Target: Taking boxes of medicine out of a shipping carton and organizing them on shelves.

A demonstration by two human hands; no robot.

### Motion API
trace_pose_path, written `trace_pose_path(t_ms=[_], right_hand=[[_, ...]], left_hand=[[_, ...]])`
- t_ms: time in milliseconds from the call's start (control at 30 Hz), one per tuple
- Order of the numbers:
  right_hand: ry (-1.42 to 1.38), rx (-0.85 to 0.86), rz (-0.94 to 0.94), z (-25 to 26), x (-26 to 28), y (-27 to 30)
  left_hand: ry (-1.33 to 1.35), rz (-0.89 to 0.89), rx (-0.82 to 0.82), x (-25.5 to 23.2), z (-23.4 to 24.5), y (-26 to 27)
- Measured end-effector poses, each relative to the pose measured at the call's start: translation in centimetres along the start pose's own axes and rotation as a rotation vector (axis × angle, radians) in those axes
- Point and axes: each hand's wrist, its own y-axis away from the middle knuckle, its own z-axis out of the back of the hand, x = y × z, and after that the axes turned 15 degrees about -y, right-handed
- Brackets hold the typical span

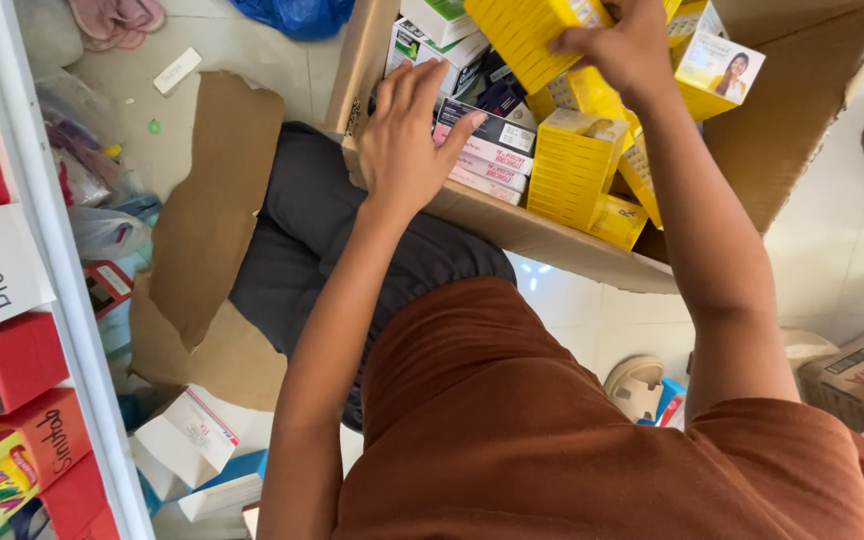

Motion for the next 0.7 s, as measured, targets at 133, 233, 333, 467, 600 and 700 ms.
trace_pose_path(t_ms=[133, 233, 333, 467, 600, 700], right_hand=[[-0.853, -0.082, -0.723, 2.0, 4.4, -0.6], [-1.012, 0.038, -0.834, 2.6, 5.7, 0.1], [-1.006, 0.123, -0.892, 2.3, 5.8, 0.8], [-0.821, 0.140, -0.917, 1.0, 9.4, 0.1], [-0.550, 0.054, -0.656, -0.5, 12.4, 0.3], [-0.306, -0.014, -0.305, -1.5, 13.4, 1.0]], left_hand=[[0.073, -0.046, -0.049, -0.4, 1.8, -0.1], [0.170, -0.100, -0.089, -0.2, 2.5, 0.2], [0.315, -0.156, -0.103, -0.5, 3.0, 0.2], [0.495, -0.140, -0.049, -1.5, 1.5, 0.7], [0.805, 0.057, 0.064, -2.3, 3.8, -0.1], [1.162, 0.253, 0.116, -3.2, 6.0, -0.7]])
